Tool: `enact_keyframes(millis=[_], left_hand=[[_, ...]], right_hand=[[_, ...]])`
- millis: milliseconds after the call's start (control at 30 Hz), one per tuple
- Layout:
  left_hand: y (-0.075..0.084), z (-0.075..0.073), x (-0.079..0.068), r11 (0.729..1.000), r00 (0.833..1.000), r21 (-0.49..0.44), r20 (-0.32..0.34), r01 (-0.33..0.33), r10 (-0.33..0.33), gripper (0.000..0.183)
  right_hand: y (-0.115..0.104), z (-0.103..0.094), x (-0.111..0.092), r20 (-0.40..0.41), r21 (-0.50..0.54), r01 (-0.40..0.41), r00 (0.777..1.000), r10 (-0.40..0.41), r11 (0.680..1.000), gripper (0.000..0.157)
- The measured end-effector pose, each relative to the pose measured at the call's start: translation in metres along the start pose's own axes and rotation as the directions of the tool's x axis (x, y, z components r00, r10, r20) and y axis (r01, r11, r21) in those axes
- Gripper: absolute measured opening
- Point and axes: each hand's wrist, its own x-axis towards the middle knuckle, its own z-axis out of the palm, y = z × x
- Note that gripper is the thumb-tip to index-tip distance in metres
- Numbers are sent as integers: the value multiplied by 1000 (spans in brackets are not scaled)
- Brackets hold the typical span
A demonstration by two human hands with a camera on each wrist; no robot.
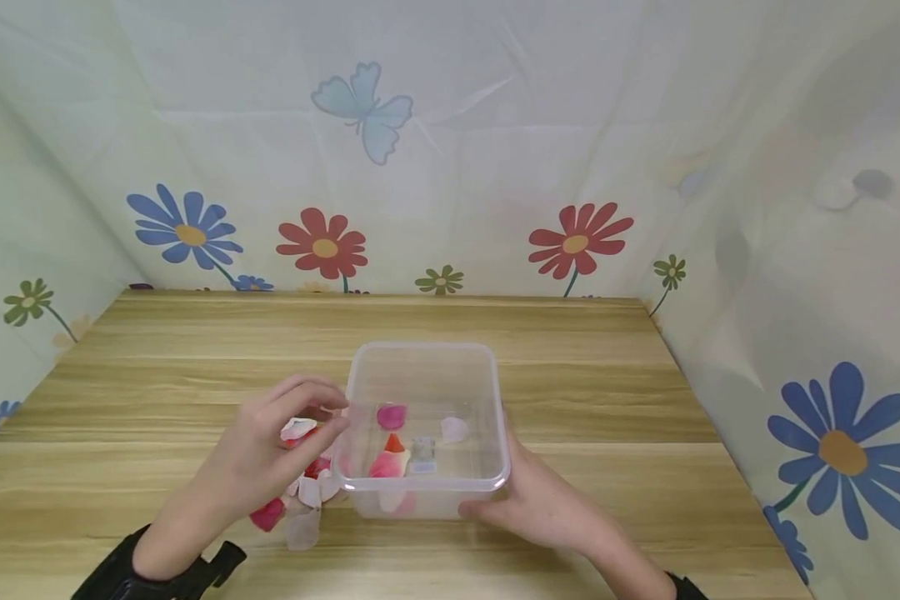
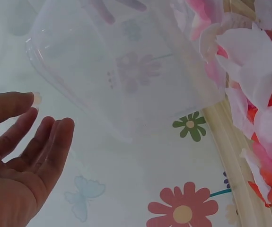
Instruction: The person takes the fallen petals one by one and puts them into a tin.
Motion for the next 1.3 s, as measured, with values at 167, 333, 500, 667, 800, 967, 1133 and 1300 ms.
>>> enact_keyframes(millis=[167, 333, 500, 667, 800, 967, 1133, 1300], left_hand=[[-4, -7, -1, 996, 999, 77, -2, 51, -51, 33], [-8, -15, 0, 990, 998, 127, -4, 60, -60, 31], [-9, -24, -1, 981, 994, 162, 13, 107, -111, 30], [-12, -29, -1, 962, 982, 212, 49, 171, -185, 27], [-17, -31, -3, 936, 961, 276, 106, 218, -255, 23], [-25, -32, -4, 908, 908, 311, 220, 281, -357, 17], [-32, -32, -6, 869, 812, 347, 349, 352, -468, 18], [-39, -27, -11, 814, 707, 414, 422, 406, -568, 25]], right_hand=[[1, 0, -1, -4, -6, 10, 1000, -10, 1000, 113], [1, 0, 0, -3, -5, 13, 1000, -13, 1000, 112], [0, 0, 1, 3, -4, 14, 1000, -14, 1000, 111], [-1, -1, 2, 10, 11, -1, 1000, 1, 1000, 110], [-1, -1, 1, 16, 10, -10, 1000, 10, 1000, 109], [-1, -1, 1, 7, -8, -1, 1000, 1, 1000, 106], [-1, -1, 0, 9, -4, -9, 1000, 9, 1000, 107], [-1, -1, 0, 12, 1, -7, 1000, 7, 1000, 107]])
